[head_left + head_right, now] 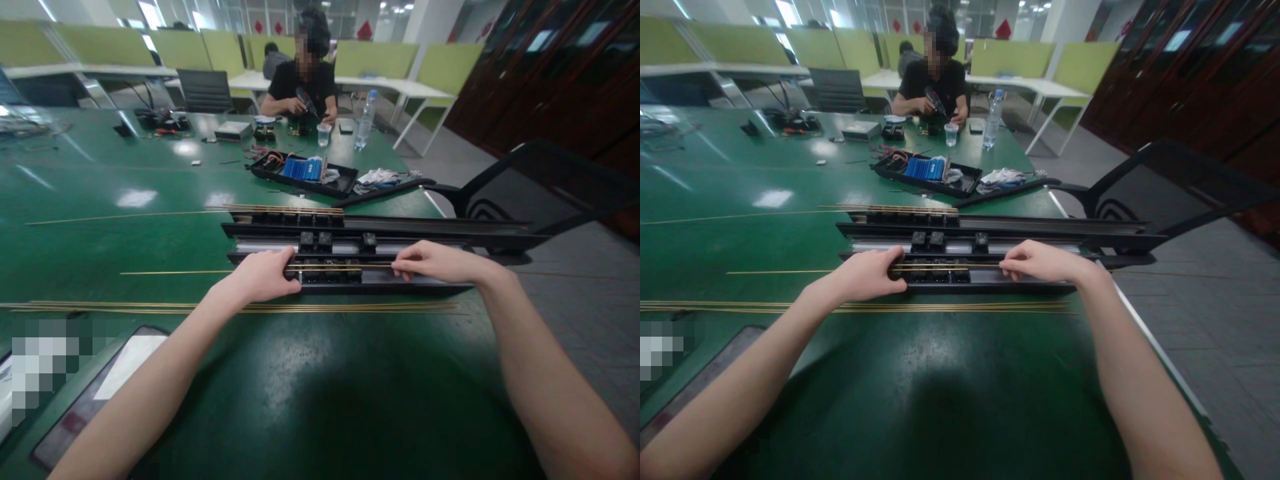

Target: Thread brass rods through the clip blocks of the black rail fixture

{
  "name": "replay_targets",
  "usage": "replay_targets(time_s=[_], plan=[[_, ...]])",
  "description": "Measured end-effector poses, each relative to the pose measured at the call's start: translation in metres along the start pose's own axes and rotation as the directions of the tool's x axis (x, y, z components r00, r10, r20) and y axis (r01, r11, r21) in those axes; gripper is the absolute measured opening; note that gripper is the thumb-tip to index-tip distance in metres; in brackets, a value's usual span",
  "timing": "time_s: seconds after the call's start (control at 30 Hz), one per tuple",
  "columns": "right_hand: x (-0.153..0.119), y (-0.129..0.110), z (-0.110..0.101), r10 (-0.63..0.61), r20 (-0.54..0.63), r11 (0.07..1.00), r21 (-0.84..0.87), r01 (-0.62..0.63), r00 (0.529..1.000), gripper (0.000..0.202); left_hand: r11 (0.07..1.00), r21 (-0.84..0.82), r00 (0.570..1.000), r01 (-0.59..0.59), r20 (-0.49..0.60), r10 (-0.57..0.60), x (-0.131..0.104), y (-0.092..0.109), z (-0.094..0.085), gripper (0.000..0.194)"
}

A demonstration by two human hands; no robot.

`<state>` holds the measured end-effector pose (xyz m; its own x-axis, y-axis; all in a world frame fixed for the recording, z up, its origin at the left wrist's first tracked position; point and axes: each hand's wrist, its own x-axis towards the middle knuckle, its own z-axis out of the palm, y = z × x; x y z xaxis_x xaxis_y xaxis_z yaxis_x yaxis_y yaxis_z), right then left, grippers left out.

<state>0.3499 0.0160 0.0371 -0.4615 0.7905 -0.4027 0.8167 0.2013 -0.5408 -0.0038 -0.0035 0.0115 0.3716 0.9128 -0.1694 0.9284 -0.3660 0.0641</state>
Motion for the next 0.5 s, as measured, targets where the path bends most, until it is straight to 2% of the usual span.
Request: replay_targets(time_s=[0.27,0.5], plan=[[-0.003,0.016,-0.005,0.035,0.001,0.998,-0.057,-0.035,0.999,0.052,1.0,0.003,1.0,0.005,0.004,-0.005,0.0,0.001,-0.001,0.049],[-0.008,0.023,-0.01,0.059,0.023,0.997,-0.04,-0.058,0.998,0.054,1.0,-0.011,1.0,0.0,0.001,0.0,0.0,0.0,0.0,0.048]])
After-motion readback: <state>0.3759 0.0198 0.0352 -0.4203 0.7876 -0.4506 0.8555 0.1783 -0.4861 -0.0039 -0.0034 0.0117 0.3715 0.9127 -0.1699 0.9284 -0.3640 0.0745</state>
